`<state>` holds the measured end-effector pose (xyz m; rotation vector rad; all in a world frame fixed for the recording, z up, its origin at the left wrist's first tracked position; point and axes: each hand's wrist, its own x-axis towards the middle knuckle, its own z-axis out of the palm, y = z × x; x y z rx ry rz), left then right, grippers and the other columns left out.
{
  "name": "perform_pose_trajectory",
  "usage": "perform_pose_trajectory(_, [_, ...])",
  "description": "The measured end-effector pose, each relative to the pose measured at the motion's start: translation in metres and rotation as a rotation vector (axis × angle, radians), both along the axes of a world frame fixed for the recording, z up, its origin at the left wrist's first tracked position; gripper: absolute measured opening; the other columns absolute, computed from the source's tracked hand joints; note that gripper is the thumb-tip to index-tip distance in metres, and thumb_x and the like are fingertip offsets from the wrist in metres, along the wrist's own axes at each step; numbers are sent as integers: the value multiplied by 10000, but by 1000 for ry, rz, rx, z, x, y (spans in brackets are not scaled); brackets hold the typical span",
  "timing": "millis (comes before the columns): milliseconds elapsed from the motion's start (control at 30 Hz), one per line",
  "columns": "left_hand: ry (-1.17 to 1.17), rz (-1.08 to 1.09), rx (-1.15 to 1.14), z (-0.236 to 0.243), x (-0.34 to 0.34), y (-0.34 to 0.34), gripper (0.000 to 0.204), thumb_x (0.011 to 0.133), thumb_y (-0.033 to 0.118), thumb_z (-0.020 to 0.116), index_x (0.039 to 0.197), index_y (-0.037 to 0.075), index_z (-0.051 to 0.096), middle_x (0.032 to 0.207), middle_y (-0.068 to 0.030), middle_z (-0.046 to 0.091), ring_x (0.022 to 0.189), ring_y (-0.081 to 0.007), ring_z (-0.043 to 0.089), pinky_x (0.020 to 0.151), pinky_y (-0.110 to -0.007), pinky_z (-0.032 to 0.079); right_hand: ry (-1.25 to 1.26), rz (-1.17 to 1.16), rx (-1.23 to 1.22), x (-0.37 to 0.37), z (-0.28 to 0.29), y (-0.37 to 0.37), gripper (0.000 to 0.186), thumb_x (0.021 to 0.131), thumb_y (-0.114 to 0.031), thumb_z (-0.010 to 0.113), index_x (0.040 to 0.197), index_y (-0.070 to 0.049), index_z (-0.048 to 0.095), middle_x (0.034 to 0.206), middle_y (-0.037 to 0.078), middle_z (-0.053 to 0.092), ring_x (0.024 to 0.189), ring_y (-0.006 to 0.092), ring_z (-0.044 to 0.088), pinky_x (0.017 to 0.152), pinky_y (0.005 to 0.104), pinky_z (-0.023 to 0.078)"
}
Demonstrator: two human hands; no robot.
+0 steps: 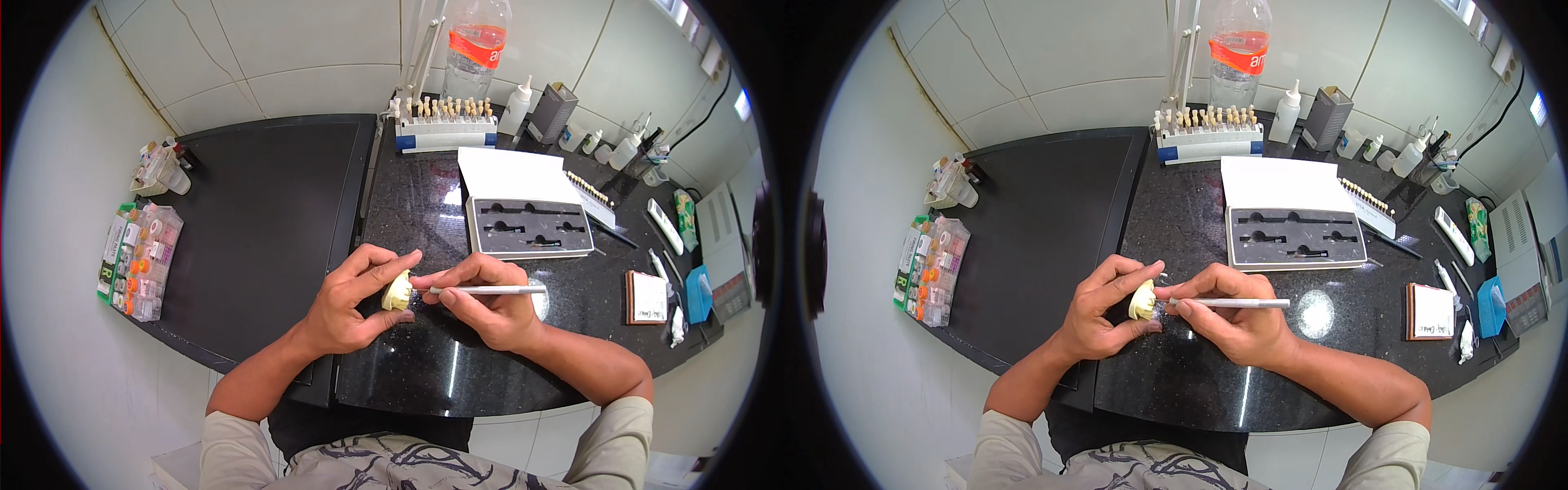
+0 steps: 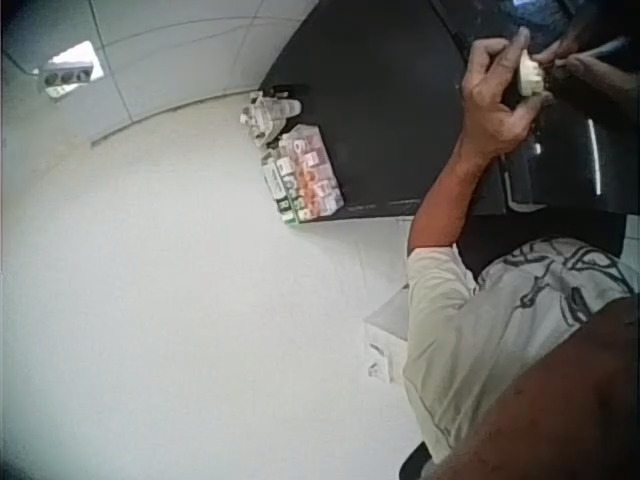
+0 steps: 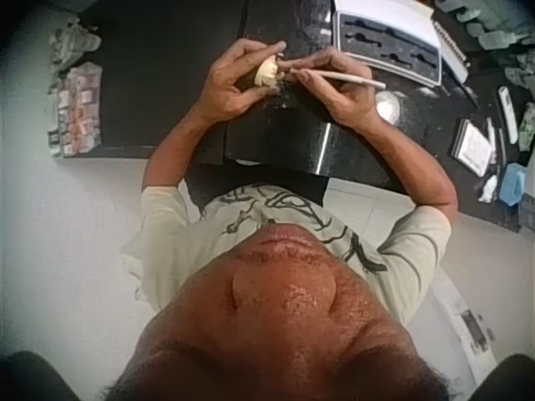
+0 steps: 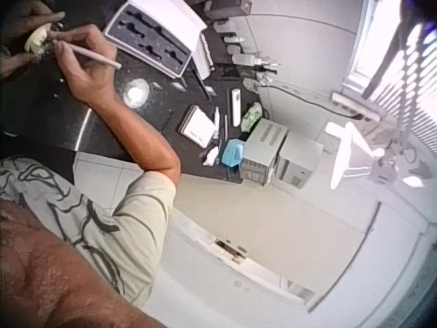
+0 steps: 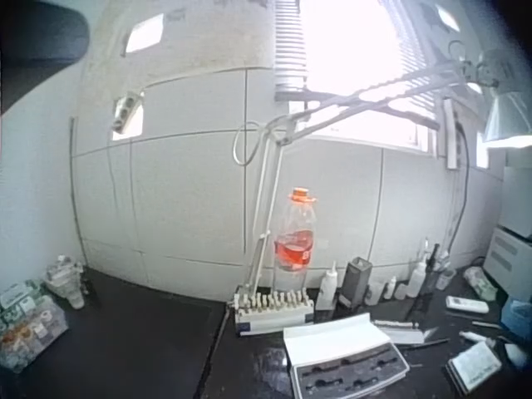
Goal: Trim excess material from a plaster dental mold using a precision knife.
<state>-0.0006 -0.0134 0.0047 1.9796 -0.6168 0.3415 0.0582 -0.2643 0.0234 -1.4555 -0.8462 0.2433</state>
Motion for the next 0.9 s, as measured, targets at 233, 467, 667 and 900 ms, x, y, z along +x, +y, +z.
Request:
perform_pose_trajectory(233, [0,-1,-7,1,0,0,810,741,104,972,1492,62,672,1205,-97,664,1048,-204,677,929,-346,561,72,20,0,1,0,-3,120,1061,-68,693,1101,45,693,1141,191,818,904,86,748,733,243,594])
perform_pose_trajectory(467, [-11,0,9,4,0,0,777,761,126,966,1482,84,679,1214,-95,667,1061,-213,690,927,-363,578,133,106,5,3,6,-4,109,1084,-29,616,1114,73,641,1185,302,755,1219,340,740,1026,423,657])
perform_pose_trajectory(667, [-11,0,-24,1,0,-2,710,740,164,994,1374,86,683,1216,-104,670,1087,-236,705,934,-380,596,225,118,86,1,1,-3,150,1091,-72,629,1142,68,635,1157,262,761,1168,295,755,987,388,655])
perform_pose_trajectory(900, [29,-34,-84,-17,-4,5,704,727,243,1021,1250,94,572,1157,-119,741,1069,-216,777,898,-337,643,283,139,104,-7,4,0,167,1097,-96,638,1157,60,631,1132,214,764,1128,244,772,959,357,656])
